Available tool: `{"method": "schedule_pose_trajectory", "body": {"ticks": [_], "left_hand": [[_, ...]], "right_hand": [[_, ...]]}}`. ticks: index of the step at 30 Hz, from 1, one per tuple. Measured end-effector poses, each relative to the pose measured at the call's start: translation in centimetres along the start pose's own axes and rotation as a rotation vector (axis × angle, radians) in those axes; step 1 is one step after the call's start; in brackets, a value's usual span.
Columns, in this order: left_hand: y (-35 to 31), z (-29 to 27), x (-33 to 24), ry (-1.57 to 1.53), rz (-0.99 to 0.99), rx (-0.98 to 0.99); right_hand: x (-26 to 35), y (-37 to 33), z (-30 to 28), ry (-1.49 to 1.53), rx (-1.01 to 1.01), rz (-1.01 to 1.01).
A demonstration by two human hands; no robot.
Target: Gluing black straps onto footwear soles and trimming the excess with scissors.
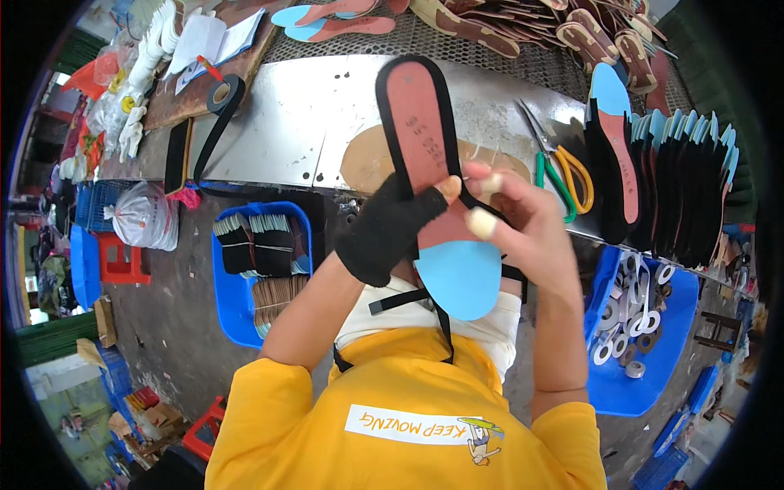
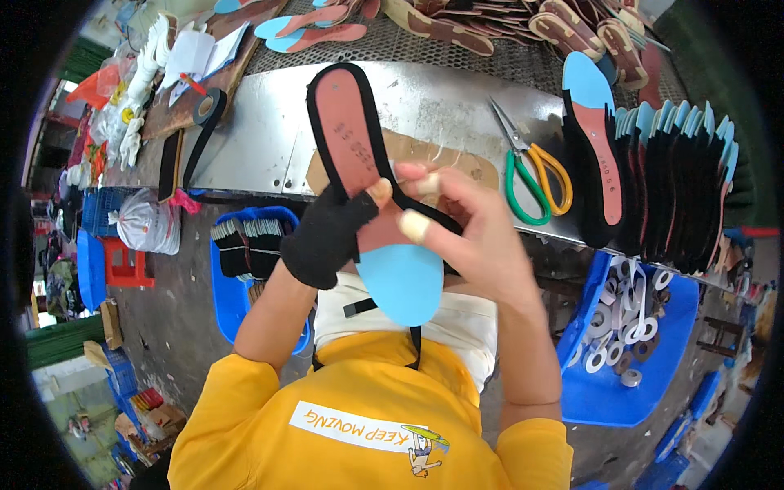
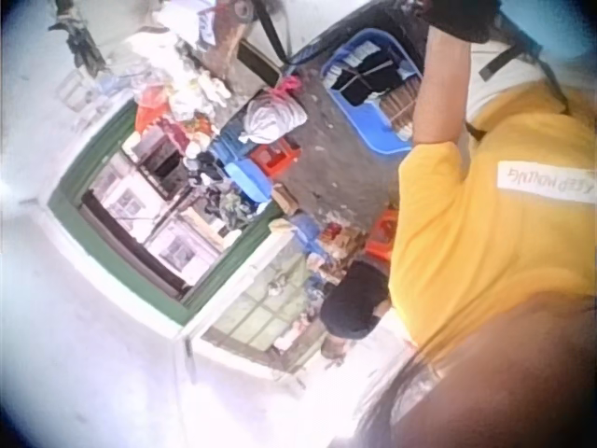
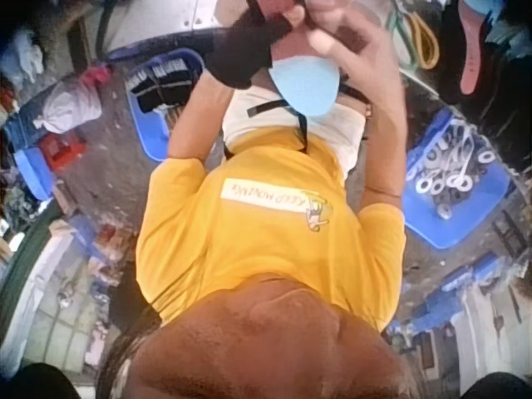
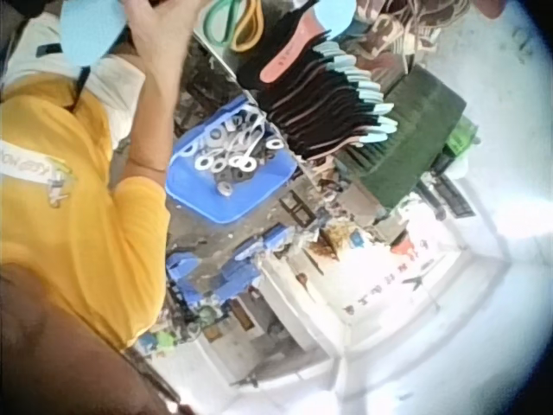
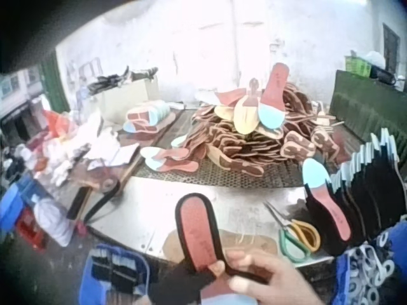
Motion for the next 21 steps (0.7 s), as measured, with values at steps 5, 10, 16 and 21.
{"method": "schedule_pose_trajectory", "body": {"ticks": [5, 10, 16, 21], "left_hand": [[0.2, -0.5, -0.5, -0.097, 0.093, -0.067], [-0.4, 0.3, -0.9, -0.141, 0.053, -0.184], [-1.0, 0.6, -0.5, -0.053, 0.076, -0.233], [-1.7, -1.0, 0.6, -0.332, 0.002, -0.15]], "right_hand": [[0.4, -1.1, -2.1, -0.357, -0.098, -0.212], [-1.9, -1.5, -1.2, 0.023, -0.145, -0.039], [-1.2, -1.3, -2.3, -0.101, 0.008, -0.097], [-2.0, 0.9, -7.2, -0.256, -0.288, -0.089]]}}
Point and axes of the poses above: each hand's wrist, its own y-axis towards the middle knuckle, its own z-axis out of the palm, x = y × z, the point moved 2 cm from there along y, towards the middle knuckle, and after that the axes turned 14 degrees about z, right-handed, at the moved point
